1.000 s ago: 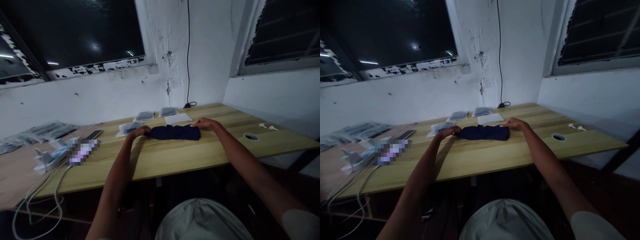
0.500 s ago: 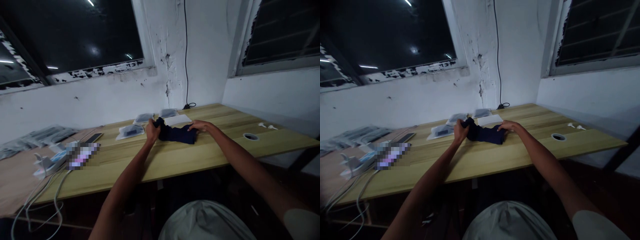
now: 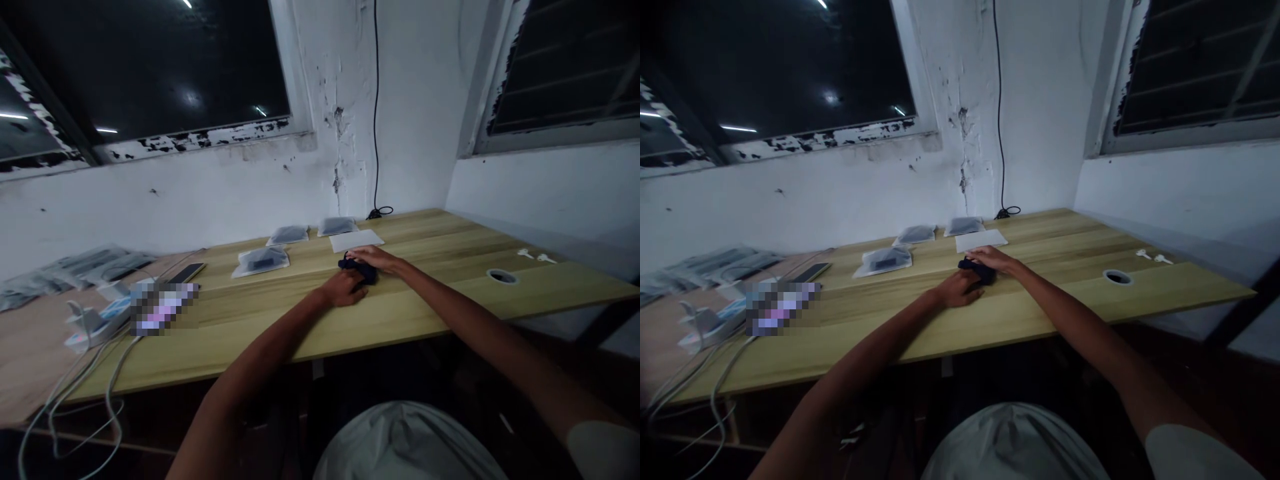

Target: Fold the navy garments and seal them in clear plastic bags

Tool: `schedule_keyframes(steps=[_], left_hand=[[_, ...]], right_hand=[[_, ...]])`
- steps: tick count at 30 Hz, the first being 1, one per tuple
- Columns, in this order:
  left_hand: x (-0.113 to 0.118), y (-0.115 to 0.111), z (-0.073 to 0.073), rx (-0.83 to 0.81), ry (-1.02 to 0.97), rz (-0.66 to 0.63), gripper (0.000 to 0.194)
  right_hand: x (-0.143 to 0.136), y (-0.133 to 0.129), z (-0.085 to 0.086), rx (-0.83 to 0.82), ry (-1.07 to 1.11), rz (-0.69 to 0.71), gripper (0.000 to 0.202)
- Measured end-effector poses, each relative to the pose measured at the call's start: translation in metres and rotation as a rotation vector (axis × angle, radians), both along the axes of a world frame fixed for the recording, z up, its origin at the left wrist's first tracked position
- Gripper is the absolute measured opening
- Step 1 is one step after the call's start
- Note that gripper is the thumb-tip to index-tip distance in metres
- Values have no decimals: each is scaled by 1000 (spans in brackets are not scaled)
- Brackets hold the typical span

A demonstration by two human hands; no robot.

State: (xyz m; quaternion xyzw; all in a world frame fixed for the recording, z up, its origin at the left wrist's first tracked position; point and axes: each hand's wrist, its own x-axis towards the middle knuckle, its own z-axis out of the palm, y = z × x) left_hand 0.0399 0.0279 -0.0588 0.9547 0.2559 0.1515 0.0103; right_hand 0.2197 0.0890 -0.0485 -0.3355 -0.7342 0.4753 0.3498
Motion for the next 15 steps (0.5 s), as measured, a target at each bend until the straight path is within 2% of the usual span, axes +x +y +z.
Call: schedule_keyframes(steps=[2, 4, 6, 8, 10, 12, 13, 15], left_hand=[[-9, 7, 7, -36, -1, -33, 26], [-18, 15, 13, -99, -27, -23, 24], [-29, 23, 17, -195, -93, 31, 24], [-39, 31, 17, -255, -189, 152, 26], [-47, 39, 14, -197, -305, 331, 27], [-52, 48, 6, -66, -407, 493, 26], [-53, 54, 1, -13, -438, 544, 27], [-54, 65, -9, 29, -434, 558, 33]], right_hand=[[-1, -5, 2, 199, -114, 32, 40], [3, -8, 5, 299, -235, 79, 44], [8, -8, 6, 342, -363, 140, 48], [10, -9, 3, 409, -463, 176, 60], [6, -9, -3, 527, -522, 165, 72], [-2, -9, -9, 658, -561, 121, 77], [-6, -8, -12, 713, -581, 94, 77], [-15, -8, -18, 795, -617, 37, 74]])
